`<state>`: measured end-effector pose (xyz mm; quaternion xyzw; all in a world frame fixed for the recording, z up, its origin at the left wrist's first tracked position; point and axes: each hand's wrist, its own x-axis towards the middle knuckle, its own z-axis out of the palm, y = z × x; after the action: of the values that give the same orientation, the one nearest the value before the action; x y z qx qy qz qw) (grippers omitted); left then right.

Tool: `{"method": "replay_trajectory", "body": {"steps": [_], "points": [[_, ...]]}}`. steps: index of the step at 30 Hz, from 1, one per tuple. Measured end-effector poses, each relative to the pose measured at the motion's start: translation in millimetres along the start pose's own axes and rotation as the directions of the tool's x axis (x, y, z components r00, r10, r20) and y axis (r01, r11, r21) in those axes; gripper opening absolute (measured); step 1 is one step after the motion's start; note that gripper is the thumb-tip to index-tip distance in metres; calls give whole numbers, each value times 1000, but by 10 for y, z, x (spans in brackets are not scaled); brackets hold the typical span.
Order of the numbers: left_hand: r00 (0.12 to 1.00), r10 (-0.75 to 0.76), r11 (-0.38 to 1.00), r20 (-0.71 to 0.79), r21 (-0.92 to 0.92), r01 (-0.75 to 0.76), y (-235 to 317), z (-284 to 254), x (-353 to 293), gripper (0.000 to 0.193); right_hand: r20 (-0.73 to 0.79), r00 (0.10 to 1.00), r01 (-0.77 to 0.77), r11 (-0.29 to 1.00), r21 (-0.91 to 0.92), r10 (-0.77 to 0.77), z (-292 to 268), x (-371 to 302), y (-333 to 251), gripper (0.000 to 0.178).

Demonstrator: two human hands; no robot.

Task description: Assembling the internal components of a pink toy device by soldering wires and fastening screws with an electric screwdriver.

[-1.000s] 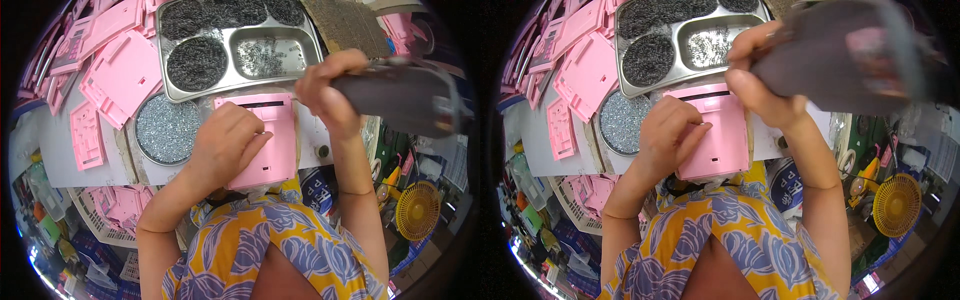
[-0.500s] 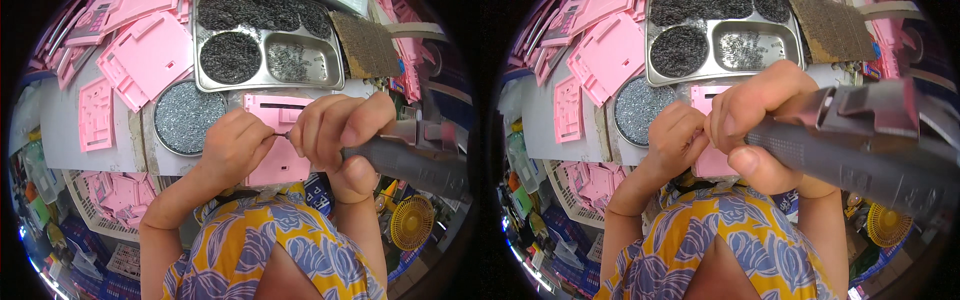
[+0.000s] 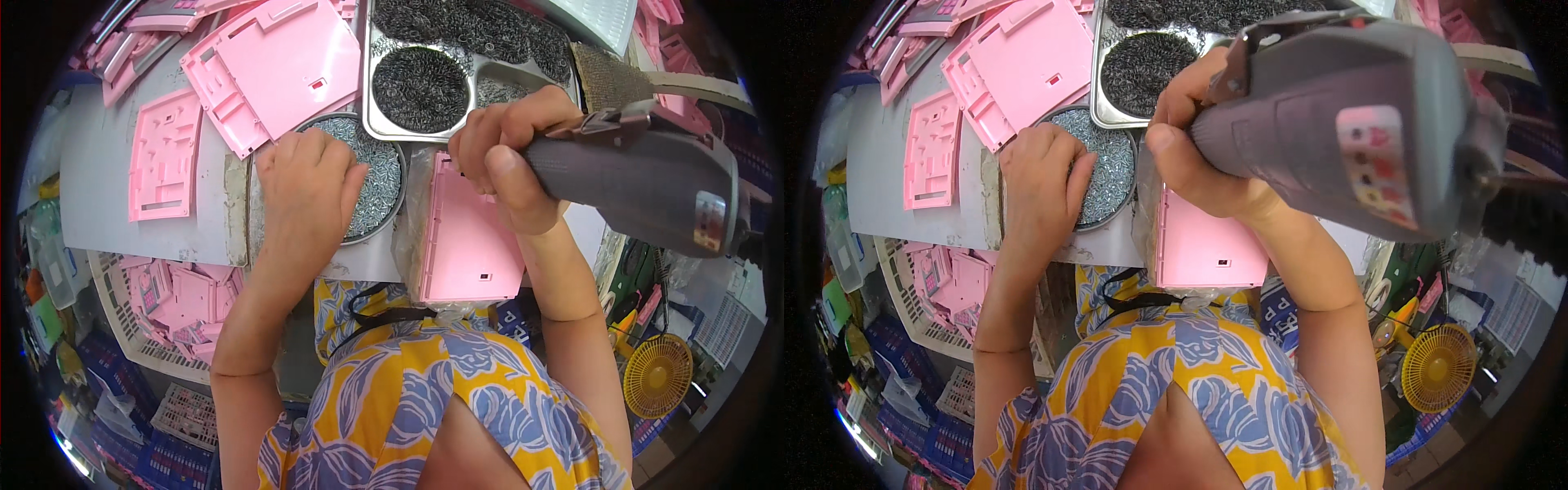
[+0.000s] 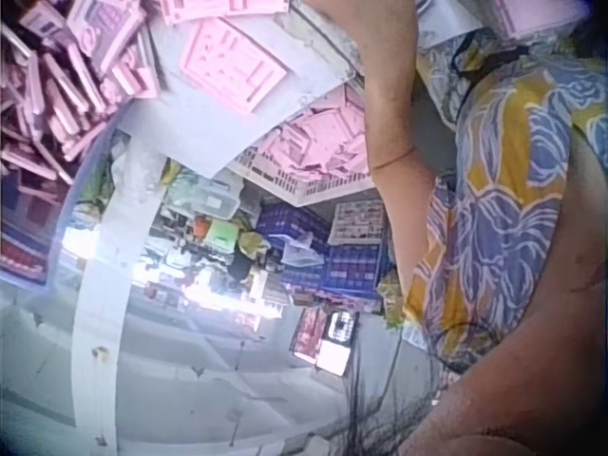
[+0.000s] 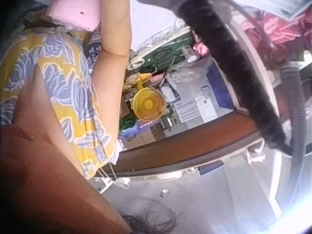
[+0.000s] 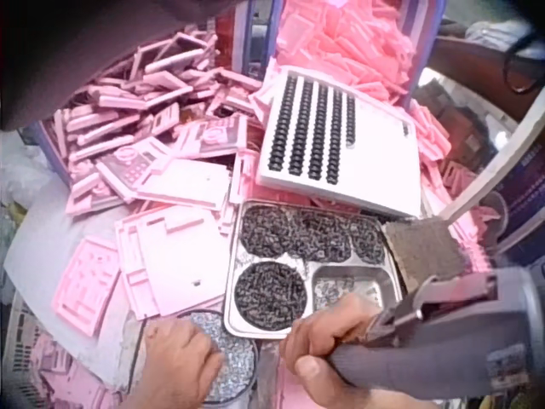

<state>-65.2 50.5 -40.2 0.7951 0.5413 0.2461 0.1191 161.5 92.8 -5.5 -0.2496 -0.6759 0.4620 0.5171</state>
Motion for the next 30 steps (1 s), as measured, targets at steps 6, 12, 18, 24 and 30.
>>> {"method": "replay_trajectory", "body": {"steps": [6,12,18,24,30], "points": [[1000,-10,1000,27,26,10,-63,-19,58,14,-1,999,-50,998,37,51,-47,88,-74,22],[998,45,984,-47,-168,-53,17,-1,-10,11,-89,994,-39,965,259,64,65,125,-604,28],[998,59,877,-11,-477,-57,379,28,-177,13,-88,979,-148,939,310,183,274,-36,-772,31],[984,177,872,-3,-463,-158,449,-105,-79,15,-151,948,-226,926,303,280,357,-52,-847,36],[945,294,891,141,-400,-217,427,-221,1,12,-97,958,-243,943,226,270,333,-96,-773,35]]}}
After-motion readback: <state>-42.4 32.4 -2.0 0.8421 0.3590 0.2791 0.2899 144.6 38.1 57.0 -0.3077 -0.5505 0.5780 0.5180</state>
